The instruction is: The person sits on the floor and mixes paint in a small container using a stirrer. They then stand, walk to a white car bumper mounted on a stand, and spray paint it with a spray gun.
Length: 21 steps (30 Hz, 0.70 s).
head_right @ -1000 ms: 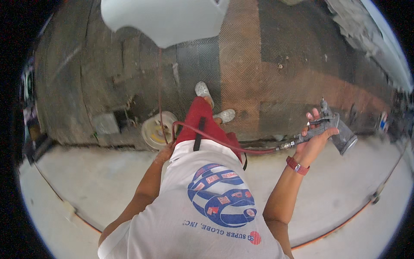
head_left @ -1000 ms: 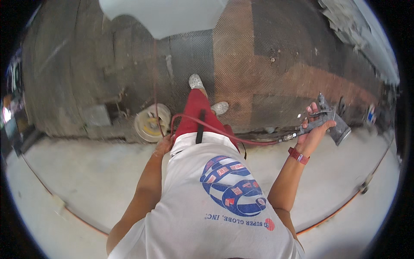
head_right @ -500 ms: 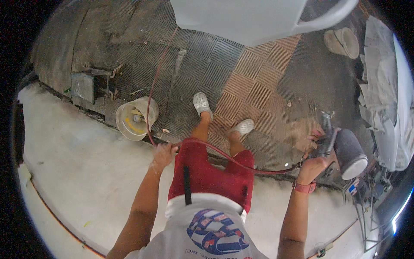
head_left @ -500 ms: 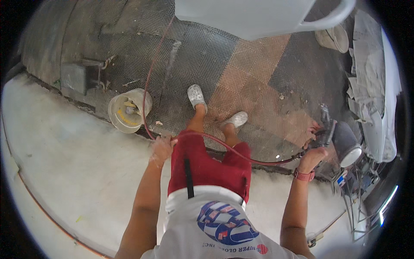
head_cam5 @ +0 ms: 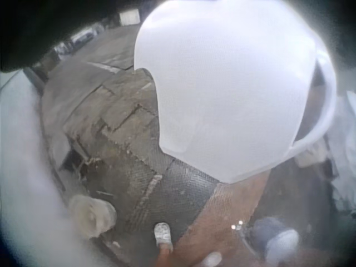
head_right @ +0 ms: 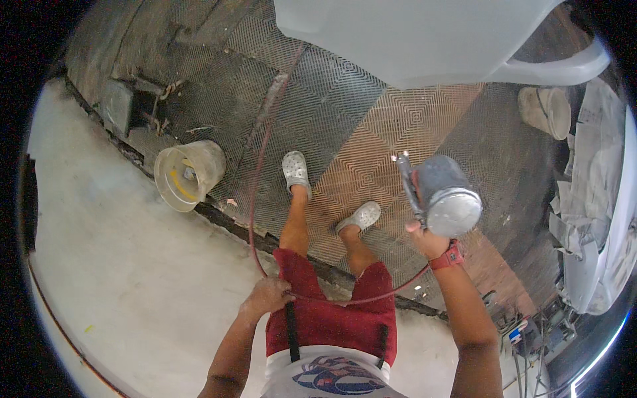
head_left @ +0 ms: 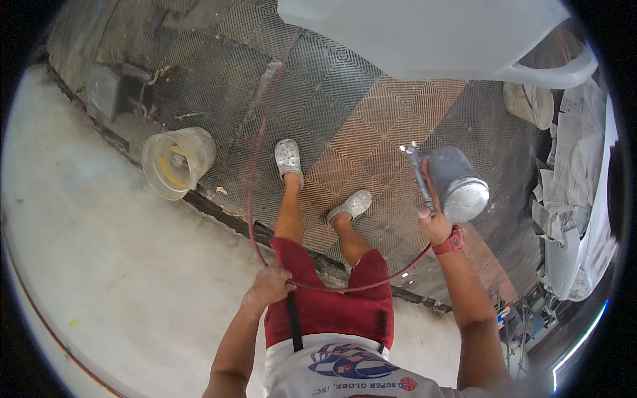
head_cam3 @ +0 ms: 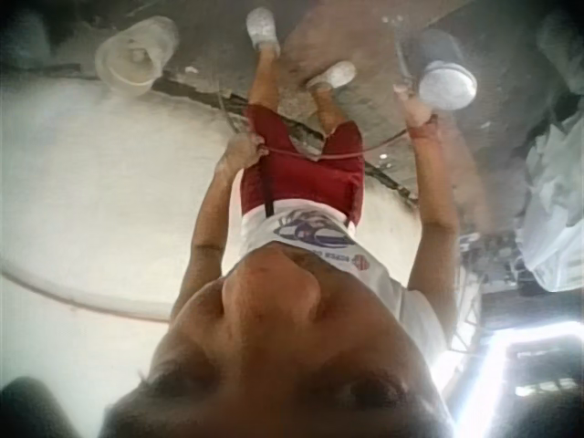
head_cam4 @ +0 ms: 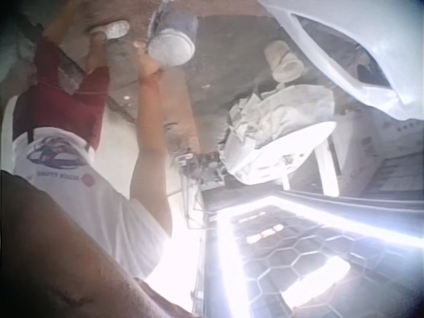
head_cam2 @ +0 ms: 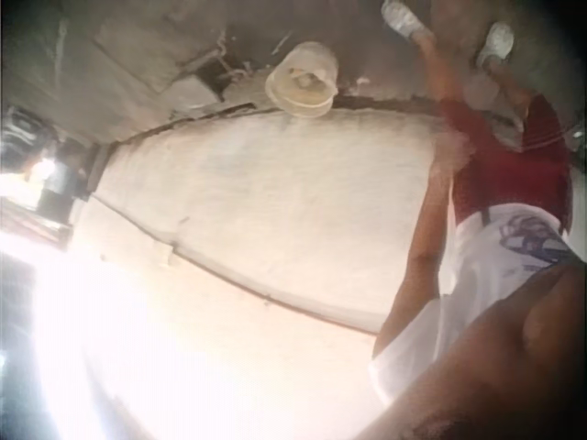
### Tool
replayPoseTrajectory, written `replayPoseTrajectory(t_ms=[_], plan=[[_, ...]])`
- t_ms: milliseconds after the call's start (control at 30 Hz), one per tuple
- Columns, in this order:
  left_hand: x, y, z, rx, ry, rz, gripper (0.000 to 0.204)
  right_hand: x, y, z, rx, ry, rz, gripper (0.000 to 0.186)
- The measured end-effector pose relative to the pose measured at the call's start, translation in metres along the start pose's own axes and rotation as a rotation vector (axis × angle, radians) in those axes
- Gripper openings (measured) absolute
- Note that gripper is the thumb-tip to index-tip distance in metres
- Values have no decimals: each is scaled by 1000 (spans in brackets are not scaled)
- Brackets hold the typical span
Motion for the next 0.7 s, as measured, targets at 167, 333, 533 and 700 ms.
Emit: replayPoseTrajectory(t_ms=[167,333,533,700], plan=[[31,93,5,-161,-101,-89,38,-14,-25,47,165,-33,131,97],[71,108,90,-313,80,-79,41,-80,-15,131,252,46,118,91],[104,63,221,-547,222,21,39,-199,-12,266,417,233,15,61],[109,37,272,-488,160,74,41,-265,-43,368,647,411,-14,55]])
Point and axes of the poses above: each hand's wrist, its own z-axis towards the middle knuckle, its own x-axis out of the back of the hand, y = z × x, the point moved 2 cm from there along z, towards the middle knuckle, and after that the axes turned 10 degrees about -x, right-handed, at the moved point
